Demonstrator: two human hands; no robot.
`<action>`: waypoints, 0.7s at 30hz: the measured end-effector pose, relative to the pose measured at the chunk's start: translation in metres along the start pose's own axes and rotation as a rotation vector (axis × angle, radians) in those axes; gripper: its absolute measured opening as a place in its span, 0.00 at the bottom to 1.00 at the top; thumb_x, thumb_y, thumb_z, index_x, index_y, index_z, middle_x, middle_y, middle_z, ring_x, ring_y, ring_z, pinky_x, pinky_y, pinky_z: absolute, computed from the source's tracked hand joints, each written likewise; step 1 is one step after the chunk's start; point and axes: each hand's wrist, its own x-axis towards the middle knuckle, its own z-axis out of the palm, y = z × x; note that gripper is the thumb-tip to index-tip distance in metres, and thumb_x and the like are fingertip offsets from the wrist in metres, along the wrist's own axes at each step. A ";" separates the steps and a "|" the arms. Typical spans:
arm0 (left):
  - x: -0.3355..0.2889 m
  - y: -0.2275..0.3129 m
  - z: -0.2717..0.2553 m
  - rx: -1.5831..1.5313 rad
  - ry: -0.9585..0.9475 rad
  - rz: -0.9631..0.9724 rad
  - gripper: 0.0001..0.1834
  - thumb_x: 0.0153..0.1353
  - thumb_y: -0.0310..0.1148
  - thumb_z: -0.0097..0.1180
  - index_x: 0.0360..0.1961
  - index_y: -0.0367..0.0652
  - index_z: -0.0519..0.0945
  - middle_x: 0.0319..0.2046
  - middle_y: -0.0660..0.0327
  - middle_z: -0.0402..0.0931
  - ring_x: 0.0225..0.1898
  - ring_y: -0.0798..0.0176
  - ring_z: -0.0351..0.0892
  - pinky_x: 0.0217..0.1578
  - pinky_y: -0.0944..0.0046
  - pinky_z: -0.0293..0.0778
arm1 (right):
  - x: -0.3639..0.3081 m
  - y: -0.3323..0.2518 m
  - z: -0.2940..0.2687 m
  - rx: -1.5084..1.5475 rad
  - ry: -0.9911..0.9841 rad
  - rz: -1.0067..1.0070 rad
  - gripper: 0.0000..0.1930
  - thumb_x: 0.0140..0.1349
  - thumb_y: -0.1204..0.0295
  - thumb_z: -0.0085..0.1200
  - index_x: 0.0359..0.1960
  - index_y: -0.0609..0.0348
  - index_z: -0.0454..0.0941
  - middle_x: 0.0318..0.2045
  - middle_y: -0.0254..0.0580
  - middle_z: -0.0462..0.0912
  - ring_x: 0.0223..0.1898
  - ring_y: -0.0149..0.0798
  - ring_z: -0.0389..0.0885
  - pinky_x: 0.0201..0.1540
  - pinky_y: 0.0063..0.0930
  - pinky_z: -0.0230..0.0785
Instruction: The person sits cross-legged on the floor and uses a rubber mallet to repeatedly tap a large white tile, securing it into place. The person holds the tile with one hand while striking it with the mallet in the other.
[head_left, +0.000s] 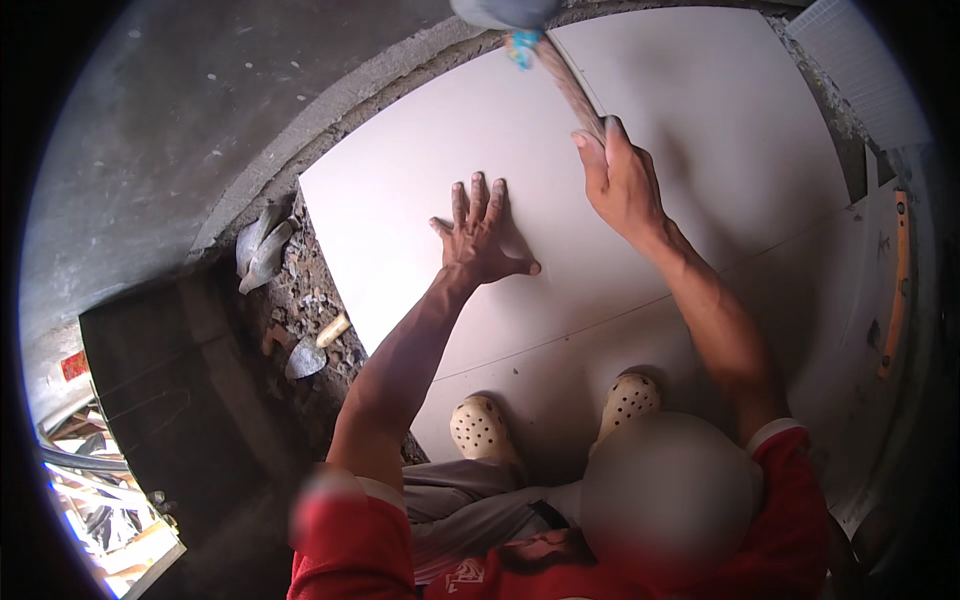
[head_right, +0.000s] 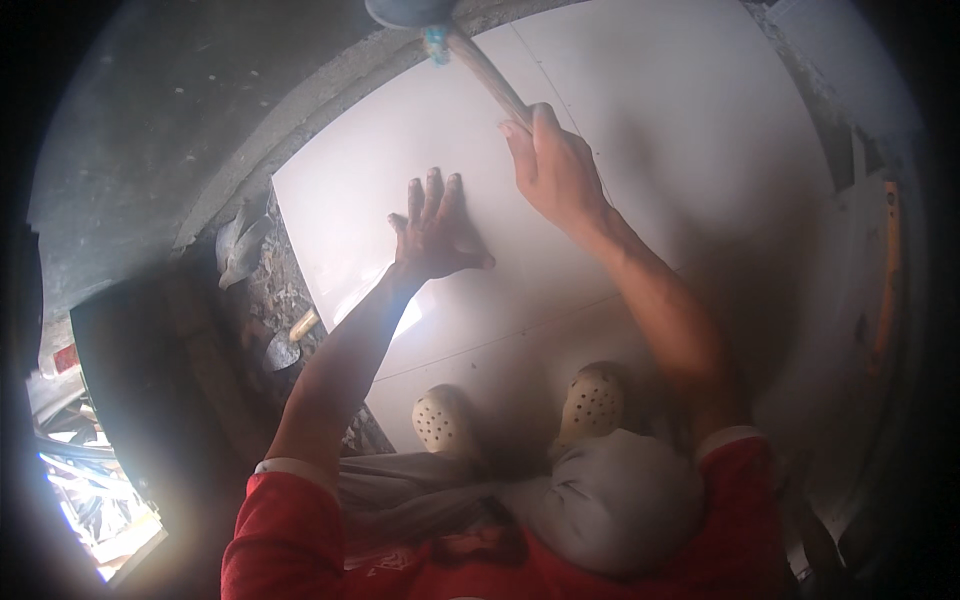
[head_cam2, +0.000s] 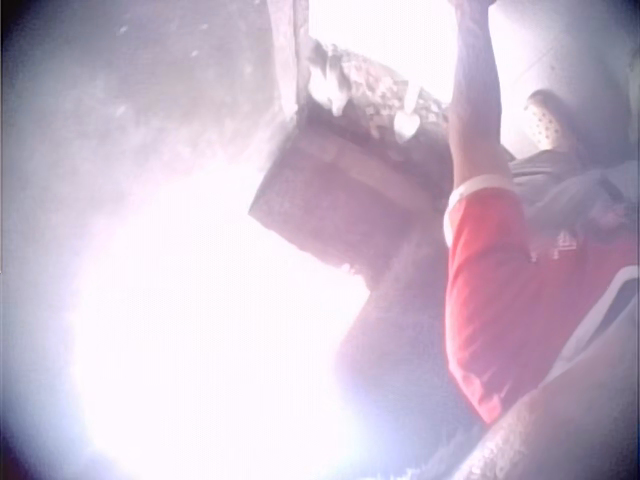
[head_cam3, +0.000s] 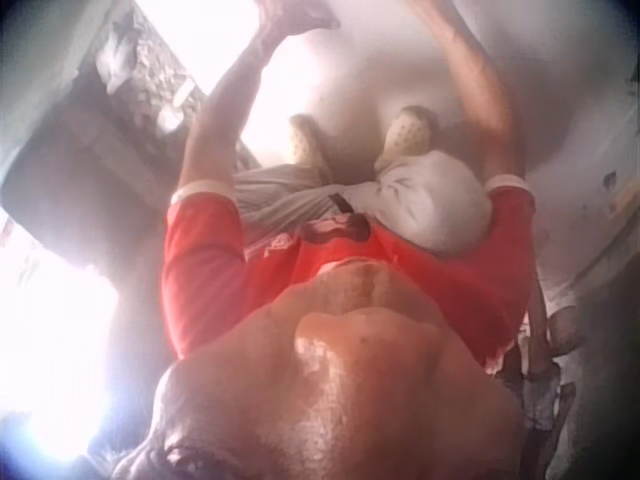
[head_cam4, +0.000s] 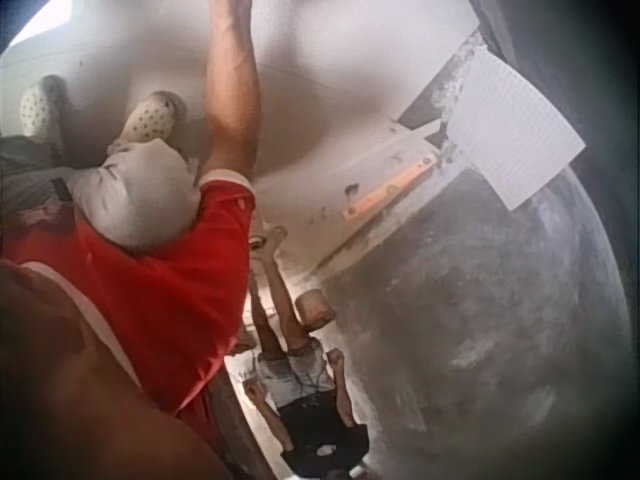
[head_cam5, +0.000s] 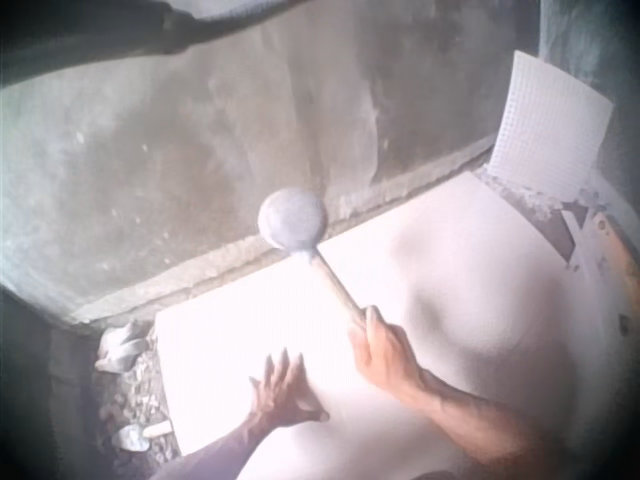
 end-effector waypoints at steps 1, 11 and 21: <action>0.000 0.000 0.001 0.005 -0.004 0.002 0.85 0.32 0.72 0.81 0.86 0.54 0.44 0.86 0.49 0.32 0.85 0.35 0.29 0.68 0.07 0.48 | -0.005 -0.001 0.001 0.015 0.003 0.016 0.16 0.79 0.62 0.52 0.41 0.66 0.72 0.24 0.64 0.80 0.29 0.72 0.81 0.29 0.55 0.71; 0.013 -0.014 0.028 0.083 0.136 0.039 0.84 0.30 0.77 0.78 0.86 0.61 0.45 0.87 0.53 0.36 0.85 0.35 0.33 0.67 0.09 0.51 | -0.068 0.046 0.004 -0.374 -0.086 0.138 0.21 0.77 0.58 0.56 0.48 0.70 0.80 0.31 0.69 0.84 0.36 0.71 0.84 0.37 0.59 0.78; -0.053 0.001 0.079 0.088 0.134 0.113 0.89 0.29 0.79 0.78 0.85 0.44 0.45 0.84 0.35 0.35 0.83 0.23 0.32 0.65 0.04 0.49 | -0.136 0.049 -0.073 -0.383 -0.459 0.462 0.33 0.80 0.51 0.48 0.67 0.75 0.72 0.52 0.72 0.84 0.56 0.70 0.82 0.60 0.55 0.75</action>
